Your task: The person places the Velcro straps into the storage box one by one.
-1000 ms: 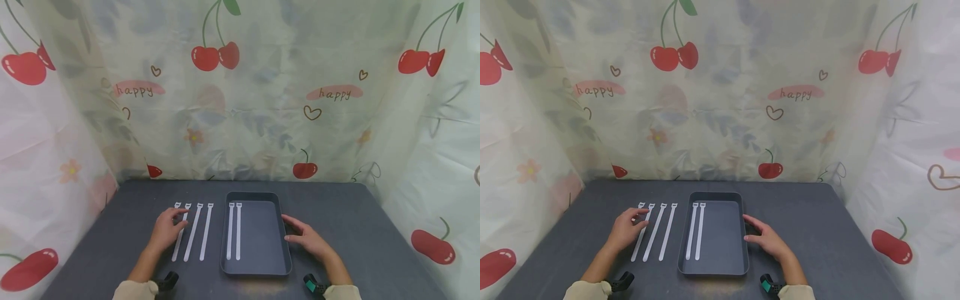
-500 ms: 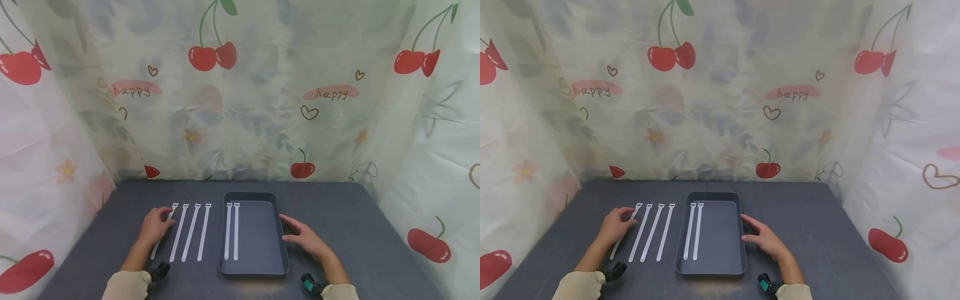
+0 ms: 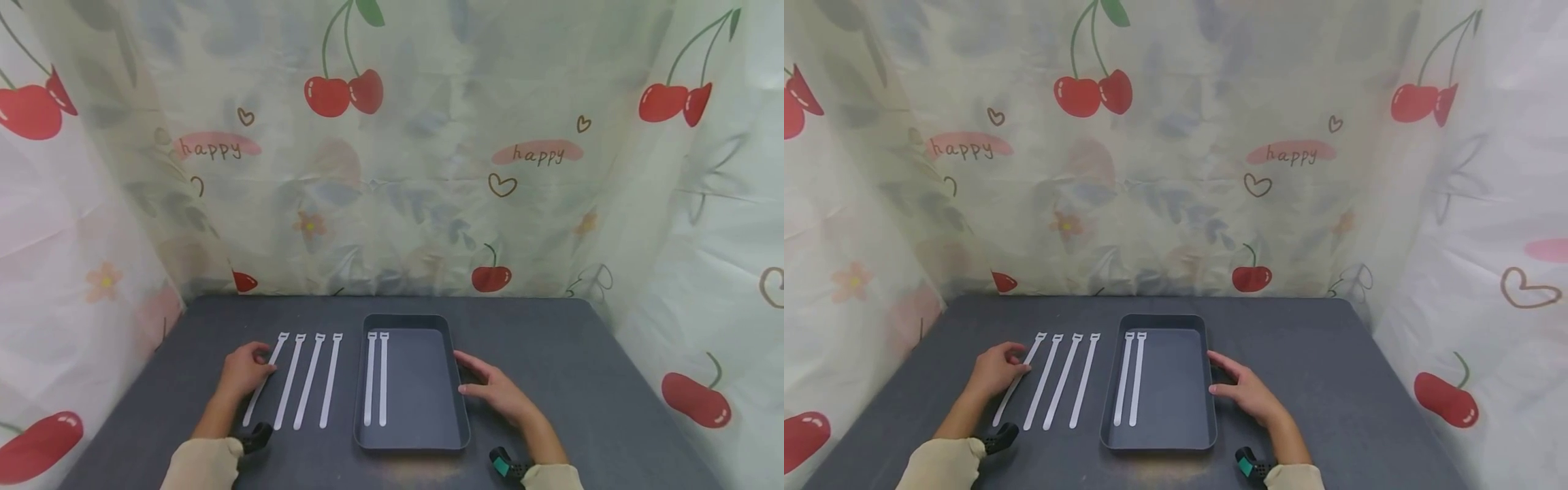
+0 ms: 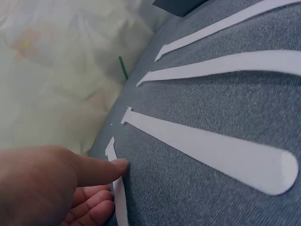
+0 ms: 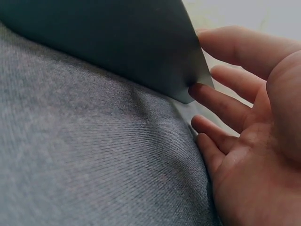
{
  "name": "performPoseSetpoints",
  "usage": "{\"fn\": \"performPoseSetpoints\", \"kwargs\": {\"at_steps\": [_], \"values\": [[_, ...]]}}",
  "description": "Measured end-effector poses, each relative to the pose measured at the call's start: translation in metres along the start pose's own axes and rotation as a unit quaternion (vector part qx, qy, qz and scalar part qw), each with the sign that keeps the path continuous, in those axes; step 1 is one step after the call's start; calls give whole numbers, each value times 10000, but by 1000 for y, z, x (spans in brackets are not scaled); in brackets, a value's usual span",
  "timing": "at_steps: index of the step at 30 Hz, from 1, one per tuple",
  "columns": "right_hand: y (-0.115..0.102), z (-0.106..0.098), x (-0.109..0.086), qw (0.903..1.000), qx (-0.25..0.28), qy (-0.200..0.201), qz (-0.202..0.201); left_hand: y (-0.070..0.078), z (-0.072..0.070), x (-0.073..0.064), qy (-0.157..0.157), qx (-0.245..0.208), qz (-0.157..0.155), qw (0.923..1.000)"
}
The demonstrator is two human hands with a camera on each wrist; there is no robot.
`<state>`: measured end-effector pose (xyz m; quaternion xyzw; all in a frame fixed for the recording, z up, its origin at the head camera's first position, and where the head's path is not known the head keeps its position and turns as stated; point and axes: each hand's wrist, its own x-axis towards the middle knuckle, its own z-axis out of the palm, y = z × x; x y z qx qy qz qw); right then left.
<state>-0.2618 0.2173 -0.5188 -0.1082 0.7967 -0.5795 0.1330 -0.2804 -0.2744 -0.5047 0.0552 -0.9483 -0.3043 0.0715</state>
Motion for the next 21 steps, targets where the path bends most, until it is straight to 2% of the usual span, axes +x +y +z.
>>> {"fn": "performPoseSetpoints", "kwargs": {"at_steps": [8,14,18,21], "values": [[3,1,1,10000,55,-35,-49,2,-5,3,-274,99,-312,9991],[5,-2,2,9997,99,-143,-195,7,-2,1,-184,37,-829,9964],[6,-2,2,9996,82,-148,-228,9,-1,-1,-77,32,-1019,9948],[6,-2,1,9996,106,-147,-229,8,0,-3,-20,110,-1035,9946]]}}
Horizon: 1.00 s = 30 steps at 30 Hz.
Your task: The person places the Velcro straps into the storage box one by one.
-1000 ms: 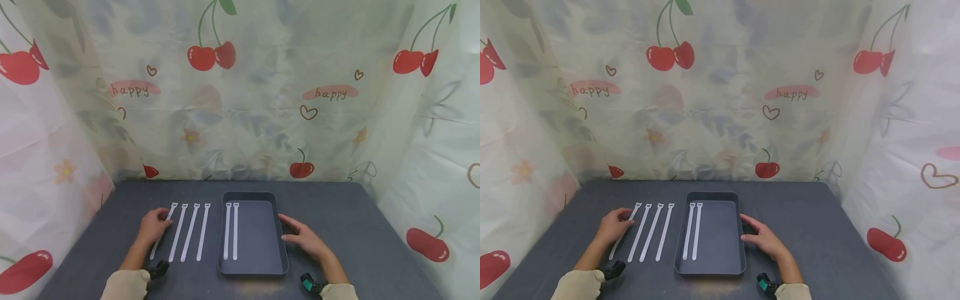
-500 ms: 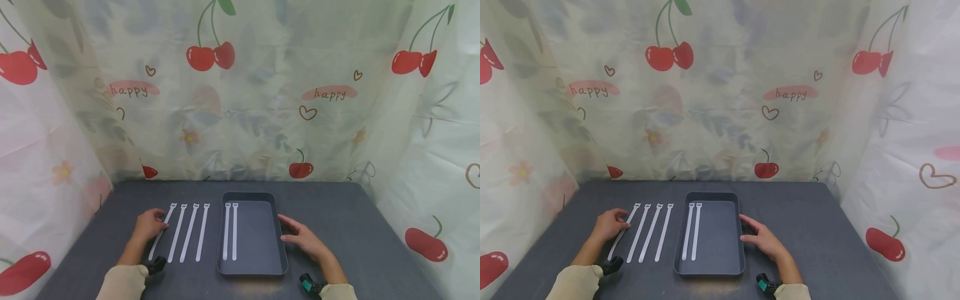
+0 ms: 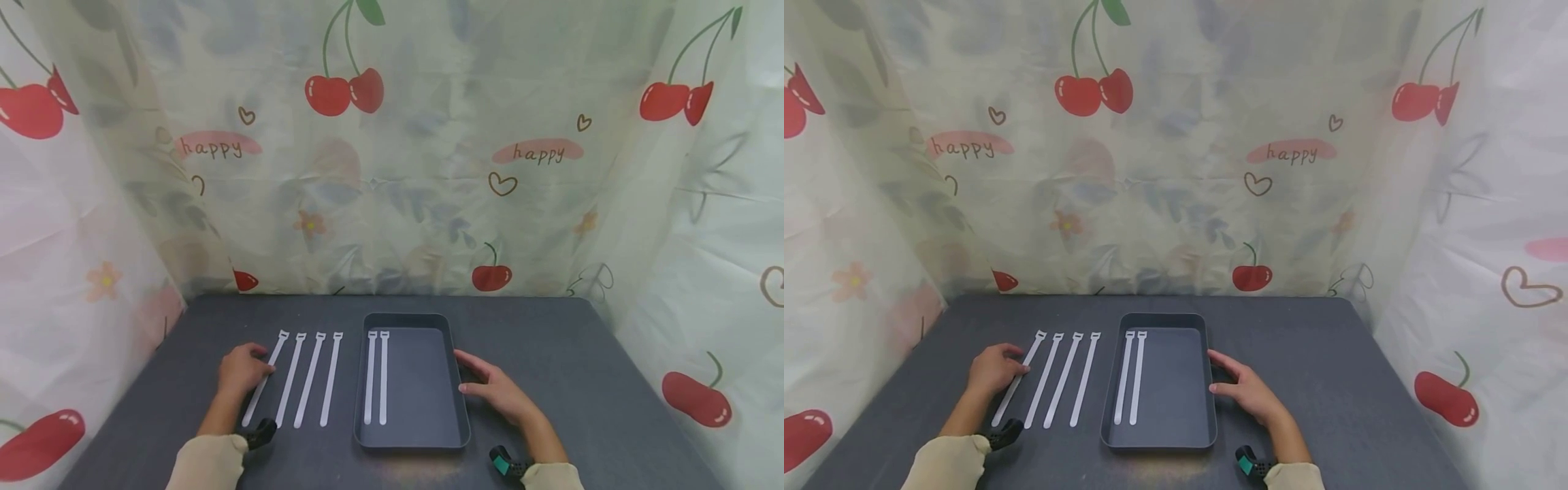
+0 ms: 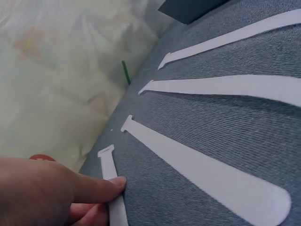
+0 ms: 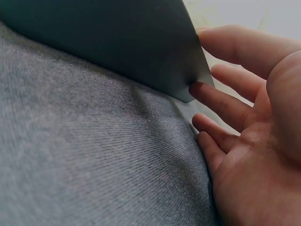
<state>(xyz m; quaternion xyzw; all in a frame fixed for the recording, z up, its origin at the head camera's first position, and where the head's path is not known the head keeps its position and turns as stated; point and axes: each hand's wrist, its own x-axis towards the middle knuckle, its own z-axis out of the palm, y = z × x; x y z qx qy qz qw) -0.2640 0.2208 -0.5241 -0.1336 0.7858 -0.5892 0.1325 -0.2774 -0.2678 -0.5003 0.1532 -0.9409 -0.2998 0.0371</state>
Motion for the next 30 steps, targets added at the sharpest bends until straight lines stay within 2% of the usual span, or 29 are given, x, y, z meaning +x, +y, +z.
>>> {"fn": "performPoseSetpoints", "kwargs": {"at_steps": [3,8,18,25,30], "values": [[-1,0,0,10000,23,-8,-11,-3,0,-2,84,90,155,9998],[-1,1,-1,10000,73,19,-31,-8,-2,-3,109,117,598,9981],[-1,1,-1,10000,58,7,-38,-14,-13,0,-450,-120,1145,9923],[0,1,-1,10000,49,3,10,-13,-17,-1,-463,-239,1208,9913],[1,0,-1,10000,42,-1,8,-8,-22,-4,-465,-401,1200,9909]]}}
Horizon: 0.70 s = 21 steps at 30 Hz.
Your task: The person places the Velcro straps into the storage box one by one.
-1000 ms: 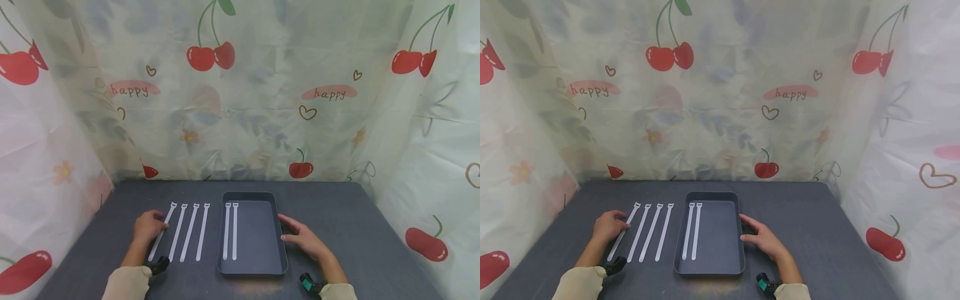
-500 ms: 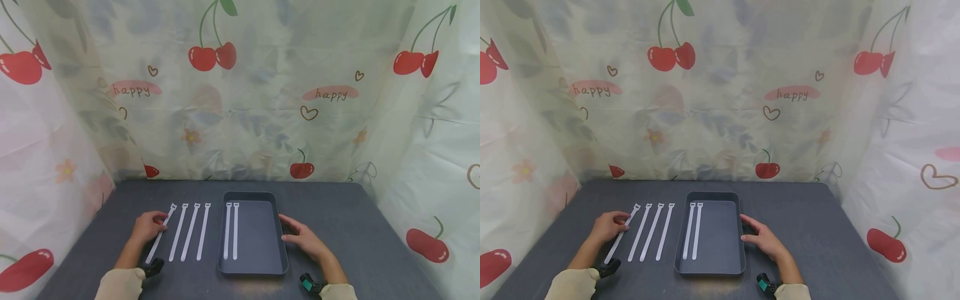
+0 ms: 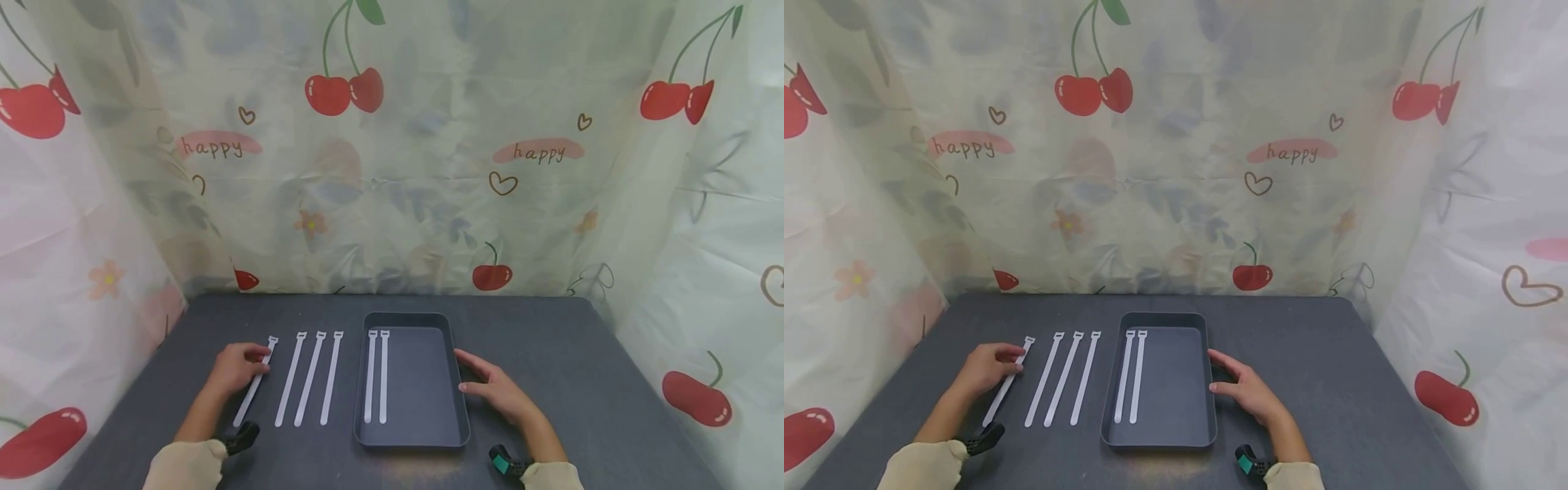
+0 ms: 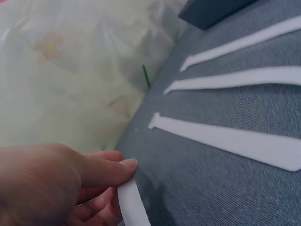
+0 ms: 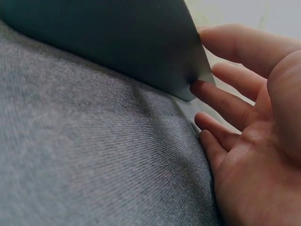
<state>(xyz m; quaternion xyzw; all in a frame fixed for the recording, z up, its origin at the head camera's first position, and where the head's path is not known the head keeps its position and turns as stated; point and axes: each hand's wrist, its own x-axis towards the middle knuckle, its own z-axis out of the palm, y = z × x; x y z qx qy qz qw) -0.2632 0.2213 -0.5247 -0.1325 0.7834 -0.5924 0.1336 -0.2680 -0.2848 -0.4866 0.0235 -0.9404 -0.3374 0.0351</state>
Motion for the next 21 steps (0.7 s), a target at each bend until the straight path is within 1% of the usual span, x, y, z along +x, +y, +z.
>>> {"fn": "performPoseSetpoints", "kwargs": {"at_steps": [4,9,12,16,21], "values": [[-1,0,0,10000,31,10,-30,10,-4,-1,21,-175,22,9998],[-2,1,-1,10000,34,26,-22,27,-6,-4,88,-355,7,9993],[-2,1,-2,10000,8,43,-4,37,-6,-4,130,-523,41,9985],[-2,1,-1,10000,-13,59,-19,49,-3,-6,139,-770,182,9968],[0,1,0,10000,3,85,-52,68,0,-11,33,-1181,270,9926]]}}
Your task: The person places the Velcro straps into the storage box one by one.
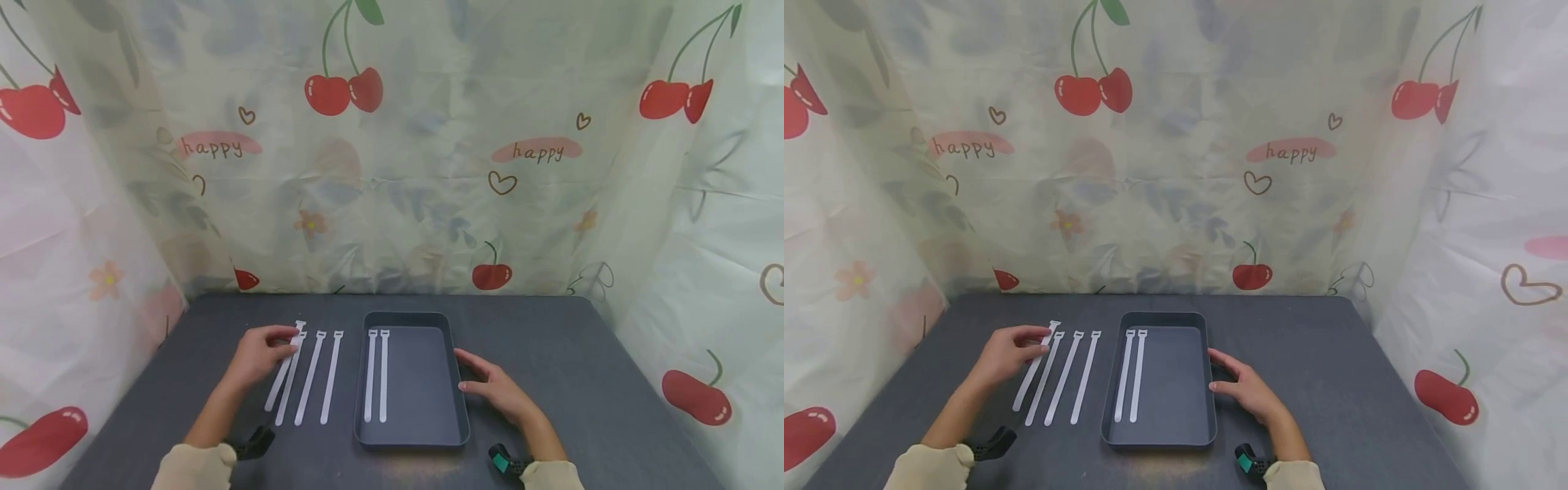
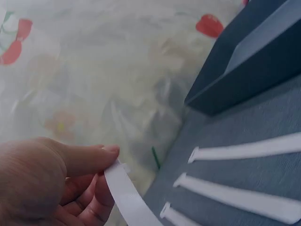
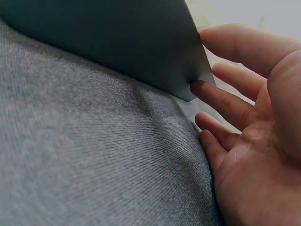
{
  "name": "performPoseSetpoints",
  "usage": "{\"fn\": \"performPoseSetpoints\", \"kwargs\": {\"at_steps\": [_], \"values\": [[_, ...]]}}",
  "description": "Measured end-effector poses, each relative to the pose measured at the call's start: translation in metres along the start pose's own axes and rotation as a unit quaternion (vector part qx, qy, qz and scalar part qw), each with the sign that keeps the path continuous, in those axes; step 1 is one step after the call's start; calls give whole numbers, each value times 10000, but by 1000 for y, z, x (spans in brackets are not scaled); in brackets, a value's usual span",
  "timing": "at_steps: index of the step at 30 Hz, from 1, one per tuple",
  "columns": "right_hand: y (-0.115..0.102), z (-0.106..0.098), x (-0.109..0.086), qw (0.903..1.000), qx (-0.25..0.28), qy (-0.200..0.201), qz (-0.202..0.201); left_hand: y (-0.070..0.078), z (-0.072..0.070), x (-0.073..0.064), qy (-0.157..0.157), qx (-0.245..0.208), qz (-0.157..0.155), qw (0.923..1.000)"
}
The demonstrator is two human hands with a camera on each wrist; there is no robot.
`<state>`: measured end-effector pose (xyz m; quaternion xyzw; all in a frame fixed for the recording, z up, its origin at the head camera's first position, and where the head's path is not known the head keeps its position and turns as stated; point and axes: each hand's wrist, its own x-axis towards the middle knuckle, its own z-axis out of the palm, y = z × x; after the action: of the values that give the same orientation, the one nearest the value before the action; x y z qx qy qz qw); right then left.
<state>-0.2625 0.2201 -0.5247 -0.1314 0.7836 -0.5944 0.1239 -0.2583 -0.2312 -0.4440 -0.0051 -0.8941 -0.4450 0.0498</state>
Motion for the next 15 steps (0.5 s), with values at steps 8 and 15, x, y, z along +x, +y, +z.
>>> {"fn": "performPoseSetpoints", "kwargs": {"at_steps": [8,15], "values": [[0,0,0,10000,11,35,41,22,15,-10,-148,-499,159,9985],[-2,1,-1,10000,32,37,44,40,31,-17,-240,-1016,333,9940]]}}
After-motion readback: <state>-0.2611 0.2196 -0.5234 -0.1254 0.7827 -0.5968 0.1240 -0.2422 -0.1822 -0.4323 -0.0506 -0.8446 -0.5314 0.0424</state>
